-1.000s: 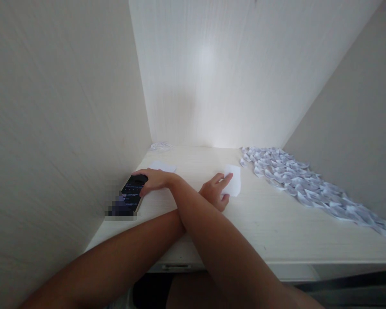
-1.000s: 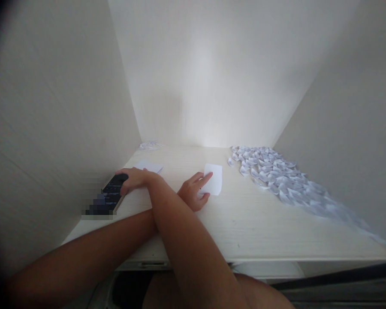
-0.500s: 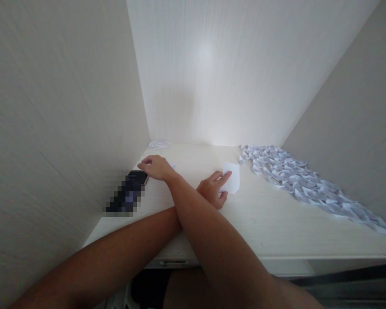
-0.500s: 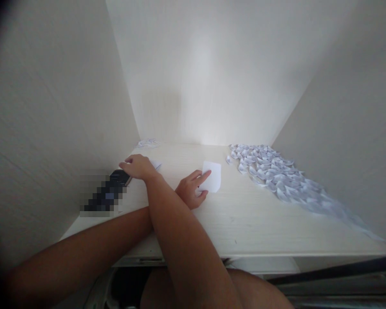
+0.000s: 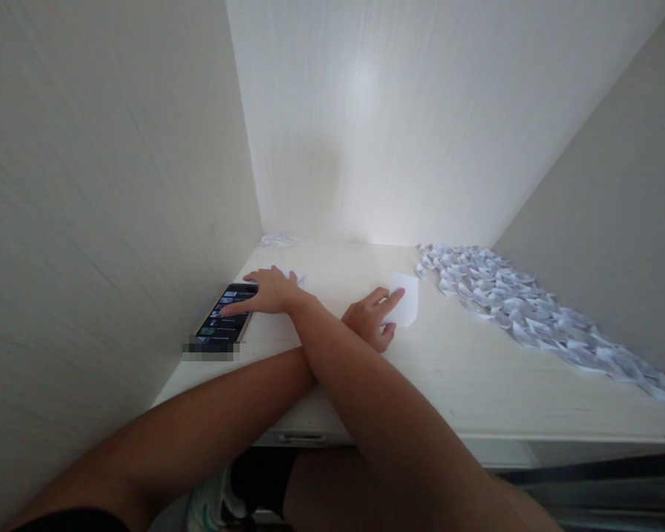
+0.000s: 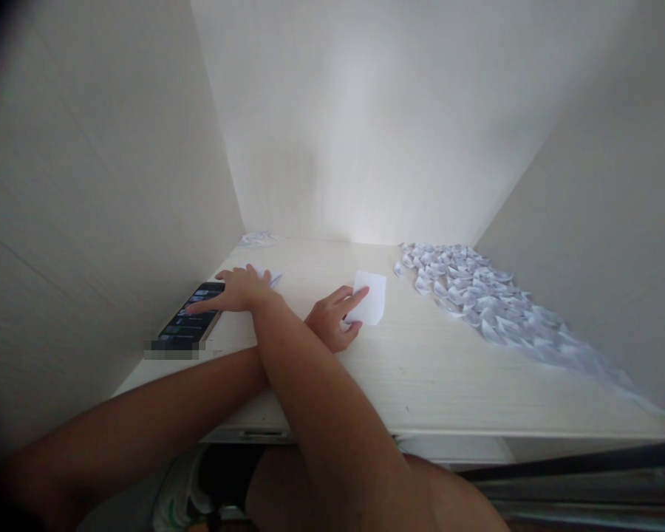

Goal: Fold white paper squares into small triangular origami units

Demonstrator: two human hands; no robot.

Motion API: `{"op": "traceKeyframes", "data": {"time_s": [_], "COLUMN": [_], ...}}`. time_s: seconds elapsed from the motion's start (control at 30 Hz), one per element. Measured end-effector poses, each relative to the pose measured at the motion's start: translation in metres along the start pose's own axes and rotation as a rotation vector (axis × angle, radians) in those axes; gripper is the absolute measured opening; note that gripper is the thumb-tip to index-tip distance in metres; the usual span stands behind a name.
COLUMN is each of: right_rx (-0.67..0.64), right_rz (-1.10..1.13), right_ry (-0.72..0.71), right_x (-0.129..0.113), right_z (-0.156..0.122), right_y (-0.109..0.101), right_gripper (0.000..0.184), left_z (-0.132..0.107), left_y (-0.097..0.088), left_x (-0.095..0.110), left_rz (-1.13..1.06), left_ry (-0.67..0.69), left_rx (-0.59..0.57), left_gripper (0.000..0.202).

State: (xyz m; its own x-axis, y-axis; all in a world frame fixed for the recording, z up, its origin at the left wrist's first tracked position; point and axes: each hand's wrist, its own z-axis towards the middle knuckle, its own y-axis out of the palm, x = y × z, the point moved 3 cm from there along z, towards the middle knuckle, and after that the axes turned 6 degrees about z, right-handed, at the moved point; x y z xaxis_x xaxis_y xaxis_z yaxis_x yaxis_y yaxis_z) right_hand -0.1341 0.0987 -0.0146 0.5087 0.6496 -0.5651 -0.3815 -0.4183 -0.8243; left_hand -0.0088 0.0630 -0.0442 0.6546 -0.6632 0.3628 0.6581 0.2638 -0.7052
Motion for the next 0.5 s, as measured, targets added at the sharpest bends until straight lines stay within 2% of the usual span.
{"op": "traceKeyframes", "data": {"time_s": [0.07,0.13,0.23,0.3,0.4,0.5], "right_rx": [0.035,0.125,0.275,0.320,0.329,0.292], "right_rz": [0.001,0.011,0.005,-0.011,-0.026,-0.022], "right_ry": [-0.010,0.007,0.115,0.215,0.339,0.427], "right_x": [0.000,0.001,0.004,0.007,0.014,0.023], "right_z": [0.001,0.002,0.000,-0.001,-0.003,-0.003], "right_y": [-0.001,-0.004,-0.012,-0.016,-0.017,-0.017], "right_gripper": [0.099,0.082,0.055,0.044,0.037,0.046], "left_z": [0.000,-0.001,-0.001,-0.002,-0.002,-0.002], "left_y": [-0.001,-0.001,-0.002,-0.002,-0.002,-0.002], "left_x": [0.000,0.001,0.002,0.003,0.003,0.003], "left_rz": [-0.017,-0.042,-0.069,-0.079,-0.100,-0.102], "left_ry": [-0.001,-0.001,-0.006,-0.010,-0.009,-0.016], "left_rx": [0.010,0.019,0.014,0.016,0.040,0.036], "left_gripper": [0.068,0.068,0.069,0.069,0.067,0.067]}}
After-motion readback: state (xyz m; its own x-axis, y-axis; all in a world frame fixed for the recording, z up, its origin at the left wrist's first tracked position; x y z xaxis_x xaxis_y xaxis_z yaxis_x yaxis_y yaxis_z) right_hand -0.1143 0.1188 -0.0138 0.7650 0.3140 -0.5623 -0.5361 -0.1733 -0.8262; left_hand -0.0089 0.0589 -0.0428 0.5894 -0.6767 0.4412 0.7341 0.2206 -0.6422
